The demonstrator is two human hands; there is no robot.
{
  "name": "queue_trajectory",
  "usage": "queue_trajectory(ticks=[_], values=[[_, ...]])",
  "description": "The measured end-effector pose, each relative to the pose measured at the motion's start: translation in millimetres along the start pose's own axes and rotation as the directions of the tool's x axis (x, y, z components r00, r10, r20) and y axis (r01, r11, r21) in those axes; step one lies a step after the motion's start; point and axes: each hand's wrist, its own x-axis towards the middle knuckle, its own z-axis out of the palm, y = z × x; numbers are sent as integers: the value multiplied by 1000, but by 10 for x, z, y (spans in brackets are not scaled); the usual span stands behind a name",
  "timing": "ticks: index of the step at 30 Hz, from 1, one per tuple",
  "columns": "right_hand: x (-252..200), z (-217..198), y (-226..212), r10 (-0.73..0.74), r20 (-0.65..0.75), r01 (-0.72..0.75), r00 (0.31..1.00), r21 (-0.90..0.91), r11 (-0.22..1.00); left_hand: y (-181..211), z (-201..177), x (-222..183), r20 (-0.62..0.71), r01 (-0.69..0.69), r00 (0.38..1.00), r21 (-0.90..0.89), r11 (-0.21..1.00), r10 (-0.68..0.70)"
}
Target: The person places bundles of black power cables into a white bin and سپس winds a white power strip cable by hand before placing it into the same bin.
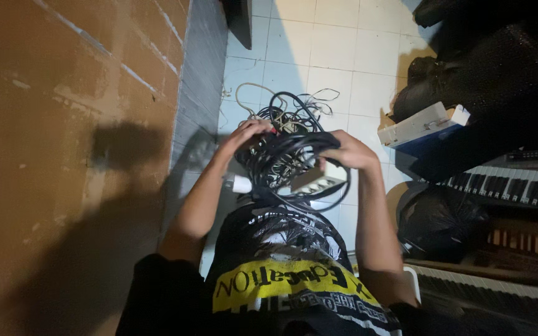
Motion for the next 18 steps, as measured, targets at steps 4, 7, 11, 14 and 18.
queue_trajectory(ticks=[4,7,11,14,18], values=[[182,152,33,71,-70,-67,995,55,996,70,27,215,148,38,988,-507,861,44],[197,247,-46,136,-174,-113,975,135,984,154,15,191,254,-13,913,-763,646,319],[258,360,-57,160,-310,-123,937,134,983,562,123,-120,394,77,804,-812,578,446],[292,411,22,63,-387,-62,920,16,998,903,247,-322,410,224,849,-850,478,332],[345,441,57,-2,-502,-2,865,-7,1000,1084,250,-415,450,227,695,-877,423,561]])
